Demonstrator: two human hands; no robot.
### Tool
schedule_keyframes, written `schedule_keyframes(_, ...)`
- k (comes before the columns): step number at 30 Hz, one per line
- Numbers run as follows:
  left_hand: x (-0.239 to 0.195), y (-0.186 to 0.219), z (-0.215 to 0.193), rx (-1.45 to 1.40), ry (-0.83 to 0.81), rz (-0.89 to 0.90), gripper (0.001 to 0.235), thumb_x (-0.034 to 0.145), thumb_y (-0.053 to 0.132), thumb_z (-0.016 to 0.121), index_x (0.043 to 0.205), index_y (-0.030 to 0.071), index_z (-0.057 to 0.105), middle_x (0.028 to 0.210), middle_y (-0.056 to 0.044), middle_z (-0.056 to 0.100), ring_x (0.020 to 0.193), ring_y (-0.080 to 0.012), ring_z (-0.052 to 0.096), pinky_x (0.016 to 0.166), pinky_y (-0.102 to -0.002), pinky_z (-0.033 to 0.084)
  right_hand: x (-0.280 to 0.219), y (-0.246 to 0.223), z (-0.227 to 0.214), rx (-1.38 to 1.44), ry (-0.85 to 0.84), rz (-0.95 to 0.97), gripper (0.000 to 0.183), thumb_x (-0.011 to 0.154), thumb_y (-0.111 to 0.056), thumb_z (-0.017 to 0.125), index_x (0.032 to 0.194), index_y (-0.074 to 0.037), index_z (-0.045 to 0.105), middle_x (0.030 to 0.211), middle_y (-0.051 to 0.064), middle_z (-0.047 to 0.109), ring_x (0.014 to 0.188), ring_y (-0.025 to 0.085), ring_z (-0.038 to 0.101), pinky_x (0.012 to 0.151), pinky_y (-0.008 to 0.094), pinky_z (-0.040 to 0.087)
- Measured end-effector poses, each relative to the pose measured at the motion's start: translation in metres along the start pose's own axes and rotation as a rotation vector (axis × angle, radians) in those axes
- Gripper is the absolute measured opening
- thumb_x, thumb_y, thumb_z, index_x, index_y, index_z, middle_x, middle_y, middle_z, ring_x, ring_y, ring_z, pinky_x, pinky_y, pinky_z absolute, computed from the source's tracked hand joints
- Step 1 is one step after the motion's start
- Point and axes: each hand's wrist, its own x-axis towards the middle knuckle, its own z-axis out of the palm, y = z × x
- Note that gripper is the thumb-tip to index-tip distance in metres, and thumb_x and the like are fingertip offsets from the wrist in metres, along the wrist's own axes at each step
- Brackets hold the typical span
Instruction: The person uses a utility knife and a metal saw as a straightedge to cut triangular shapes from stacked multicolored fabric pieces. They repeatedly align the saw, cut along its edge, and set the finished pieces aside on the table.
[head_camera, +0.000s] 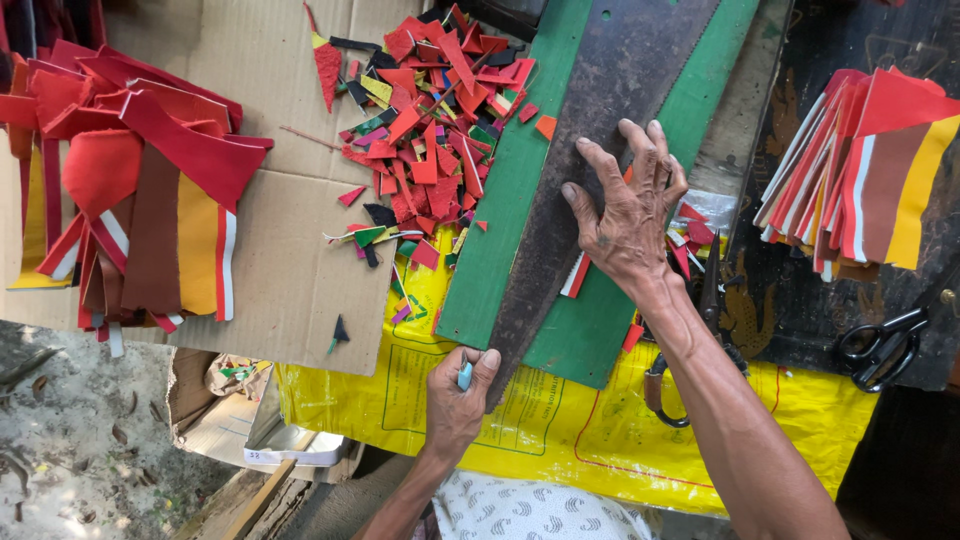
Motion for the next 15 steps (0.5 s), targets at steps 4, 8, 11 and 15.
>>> schedule_keyframes(4, 0.000, 0.000, 0.002, 0.015, 0.006, 0.003, 0.035, 0.099, 0.028, 0.069, 0.074, 0.006, 0.059, 0.062, 0.008, 0.043, 0.056, -0.0022, 0.036, 0.046, -0.025, 0.031, 0.000, -0.002, -0.004, -0.001, -0.031, 0.018, 0.050, 0.102, -0.041, 0.075, 0.147, -0.024, 0.060, 0.158, 0.016, 0.037, 0.155, 0.041, 0.023, 0.121, 0.062, 0.017)
schedule_keyframes(8, -0.001, 0.010, 0.002, 0.031, 0.012, -0.036, 0.034, 0.098, 0.031, 0.068, 0.076, 0.006, 0.061, 0.060, 0.009, 0.043, 0.054, -0.0033, 0.035, 0.044, -0.026, 0.030, 0.006, -0.005, -0.021, 0.058, -0.182, 0.018, 0.073, 0.094, -0.054, 0.079, 0.153, -0.022, 0.051, 0.161, 0.021, 0.028, 0.156, 0.045, 0.014, 0.121, 0.065, 0.011)
schedule_keyframes(11, -0.003, 0.026, -0.006, 0.077, -0.056, -0.116, 0.036, 0.101, 0.034, 0.064, 0.081, 0.004, 0.063, 0.062, 0.007, 0.043, 0.054, -0.0039, 0.038, 0.045, -0.026, 0.032, 0.014, -0.010, -0.033, 0.051, -0.317, 0.031, 0.103, 0.069, -0.066, 0.085, 0.151, -0.021, 0.043, 0.158, 0.025, 0.021, 0.150, 0.049, 0.007, 0.116, 0.068, 0.008)
schedule_keyframes(15, -0.002, 0.054, -0.028, 0.416, -0.047, -0.277, 0.033, 0.096, 0.038, 0.058, 0.101, 0.007, 0.067, 0.064, 0.002, 0.060, 0.051, -0.0124, 0.058, 0.043, -0.030, 0.044, 0.019, -0.019, -0.036, -0.006, -0.362, 0.078, 0.106, 0.067, -0.065, 0.087, 0.152, -0.020, 0.042, 0.159, 0.026, 0.019, 0.151, 0.050, 0.008, 0.114, 0.069, 0.011)
